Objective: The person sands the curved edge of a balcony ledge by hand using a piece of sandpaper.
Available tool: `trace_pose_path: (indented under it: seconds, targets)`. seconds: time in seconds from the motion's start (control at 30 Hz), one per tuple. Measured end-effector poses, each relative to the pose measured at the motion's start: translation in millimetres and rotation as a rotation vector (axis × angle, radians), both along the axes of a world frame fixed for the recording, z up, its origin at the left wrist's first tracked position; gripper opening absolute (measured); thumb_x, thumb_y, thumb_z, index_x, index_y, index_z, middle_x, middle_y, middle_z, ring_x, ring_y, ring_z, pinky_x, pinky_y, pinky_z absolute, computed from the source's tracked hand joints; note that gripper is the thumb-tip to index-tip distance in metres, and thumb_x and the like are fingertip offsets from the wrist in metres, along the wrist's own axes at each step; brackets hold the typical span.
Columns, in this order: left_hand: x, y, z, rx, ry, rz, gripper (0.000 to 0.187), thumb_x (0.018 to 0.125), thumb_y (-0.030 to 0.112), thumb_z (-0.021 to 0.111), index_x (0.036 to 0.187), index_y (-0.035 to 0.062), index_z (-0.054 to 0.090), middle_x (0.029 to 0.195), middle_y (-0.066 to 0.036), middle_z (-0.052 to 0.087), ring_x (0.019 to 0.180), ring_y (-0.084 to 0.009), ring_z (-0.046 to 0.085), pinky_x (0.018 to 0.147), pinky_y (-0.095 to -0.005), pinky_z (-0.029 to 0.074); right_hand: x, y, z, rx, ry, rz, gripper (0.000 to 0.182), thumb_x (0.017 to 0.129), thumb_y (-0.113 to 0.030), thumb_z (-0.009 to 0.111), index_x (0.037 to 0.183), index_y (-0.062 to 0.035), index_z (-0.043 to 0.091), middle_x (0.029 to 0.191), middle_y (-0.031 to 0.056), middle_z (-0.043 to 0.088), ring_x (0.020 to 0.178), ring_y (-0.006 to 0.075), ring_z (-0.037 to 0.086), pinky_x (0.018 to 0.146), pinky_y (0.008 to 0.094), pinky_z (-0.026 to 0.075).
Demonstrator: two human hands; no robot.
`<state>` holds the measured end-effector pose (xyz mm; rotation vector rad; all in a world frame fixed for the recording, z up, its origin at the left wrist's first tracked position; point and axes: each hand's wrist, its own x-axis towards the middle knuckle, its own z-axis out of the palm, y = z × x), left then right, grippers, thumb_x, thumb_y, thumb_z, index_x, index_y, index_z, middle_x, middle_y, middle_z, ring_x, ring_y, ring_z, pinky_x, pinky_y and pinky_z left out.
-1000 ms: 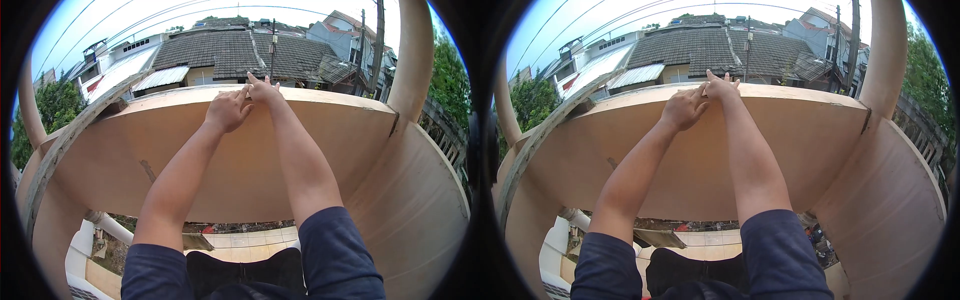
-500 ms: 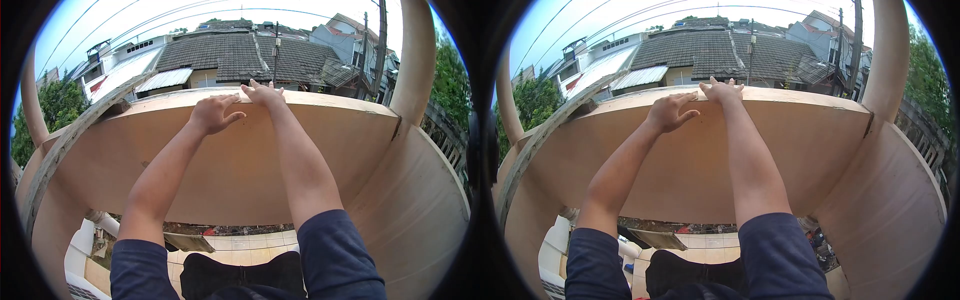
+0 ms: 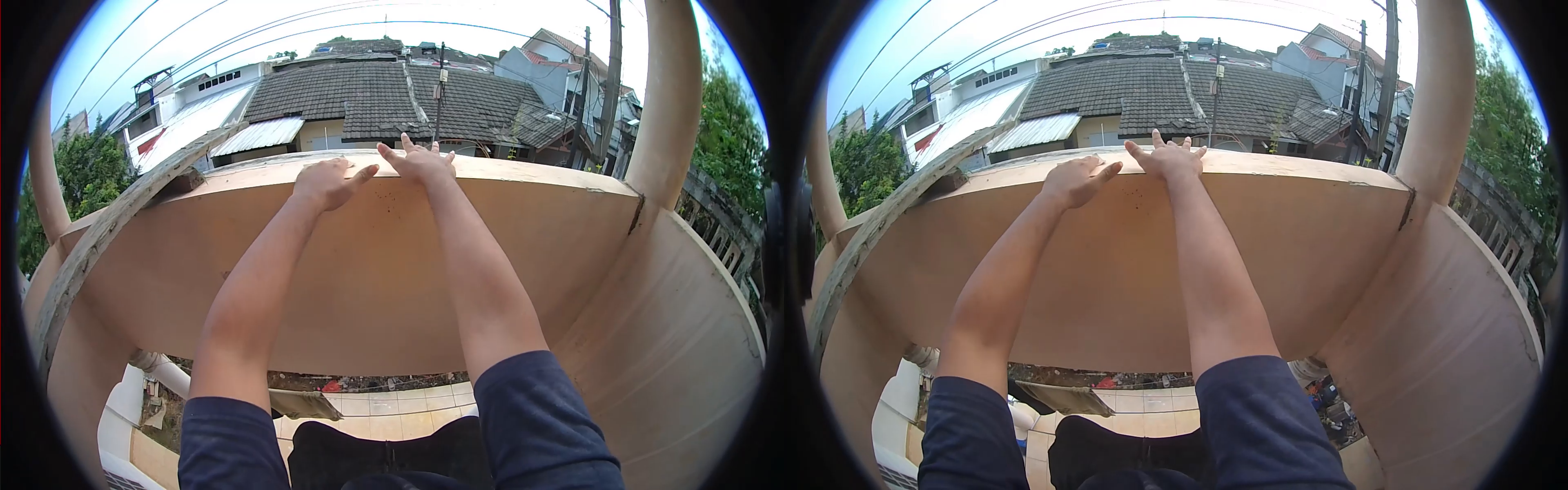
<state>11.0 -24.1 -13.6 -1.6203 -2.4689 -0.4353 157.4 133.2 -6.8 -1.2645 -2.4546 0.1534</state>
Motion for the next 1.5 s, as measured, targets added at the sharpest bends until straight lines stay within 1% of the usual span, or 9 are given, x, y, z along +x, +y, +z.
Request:
trace_pose_path:
  seconds: [0.33,0.5,0.57,0.7,1.03,1.2,1.33,1.47,1.5]
  targets:
    - [20,22,15,0.245,-0.079,-0.358,0.057,0.105,0.056,0.053,0.115,0.0065,0.08,0.091,-0.018,0.077,0.093,-0.0317,0.073,0.087,-0.0437,0.054,5,-6,1,0.012,0.016,-0.003,0.108,0.084,-0.1,0.025,0.17,-0.036,0.023,0.177,0.0038,0.024,0.166,0.03,0.009,0.133,0.0613,0.003]
    - [5,34,26,0.161,-0.192,-0.283,0.038,0.101,0.045,0.062,0.11,0.0162,0.084,0.104,-0.014,0.08,0.101,-0.0288,0.075,0.09,-0.0413,0.057,-5,10,0,-0.055,-0.042,0.003,0.089,0.09,-0.09,0.04,0.166,-0.0441,0.032,0.18,0.0013,0.015,0.166,0.0303,0.002,0.132,0.0638,0.004]
    - [-2,33,24,0.227,-0.23,-0.341,0.03,0.099,0.033,0.072,0.11,0.007,0.083,0.089,-0.013,0.079,0.072,-0.0229,0.07,0.073,-0.0382,0.054,-3,11,1,-0.04,-0.067,0.015,0.093,0.089,-0.092,0.04,0.167,-0.0432,0.029,0.18,0.002,0.009,0.166,0.0329,0.0,0.131,0.0648,0.004]
    - [-11,37,13,0.321,-0.173,-0.442,0.018,0.094,0.02,0.079,0.106,0.0067,0.084,0.101,-0.01,0.082,0.1,-0.021,0.078,0.094,-0.0349,0.059,-2,7,4,-0.052,-0.058,0.005,0.102,0.085,-0.095,0.044,0.169,-0.0407,0.026,0.18,0.004,0.007,0.166,0.0348,-0.004,0.131,0.0656,0.006]
    - [-25,54,3,0.413,-0.436,-0.43,0.03,0.095,0.017,0.078,0.121,0.0041,0.077,0.119,-0.011,0.079,0.111,-0.0225,0.075,0.099,-0.0361,0.057,4,8,4,-0.05,-0.032,0.088,0.08,0.095,-0.079,0.054,0.164,-0.0433,0.038,0.18,0.003,0.011,0.165,0.0354,-0.007,0.131,0.0655,0.005]
    - [-29,33,29,0.092,-0.157,-0.3,0.041,0.088,0.042,0.084,0.119,0.0146,0.081,0.127,-0.012,0.077,0.13,-0.0303,0.066,0.113,-0.0433,0.049,5,7,5,-0.062,0.008,0.193,0.055,0.096,-0.072,0.06,0.145,-0.0457,0.065,0.179,0.0007,0.017,0.166,0.0358,-0.005,0.13,0.0673,0.004]
    - [-32,30,-3,0.432,0.057,-0.241,0.049,0.079,0.053,0.086,0.113,0.0186,0.082,0.142,-0.012,0.069,0.145,-0.0313,0.053,0.123,-0.0451,0.039,11,5,0,-0.033,0.109,0.28,0.038,0.1,-0.062,0.062,0.132,-0.0446,0.075,0.177,-0.0055,0.026,0.166,0.0374,-0.003,0.13,0.0676,0.002]
    - [-27,32,-16,0.669,0.217,-0.194,0.042,0.085,0.044,0.084,0.114,0.0139,0.075,0.13,-0.014,0.073,0.14,-0.0357,0.055,0.116,-0.0492,0.044,9,9,-7,0.32,0.043,0.376,0.035,0.103,-0.054,0.062,0.125,-0.0337,0.08,0.168,-0.0046,0.044,0.164,0.0336,0.016,0.13,0.0659,0.007]
    - [-28,28,-15,0.663,0.232,-0.255,0.038,0.092,0.037,0.077,0.12,0.0127,0.07,0.122,-0.012,0.074,0.132,-0.0341,0.06,0.111,-0.0496,0.047,1,22,-11,0.402,0.025,0.496,0.036,0.104,-0.051,0.061,0.119,-0.0261,0.082,0.162,-0.002,0.053,0.157,0.0298,0.037,0.131,0.0556,0.021]
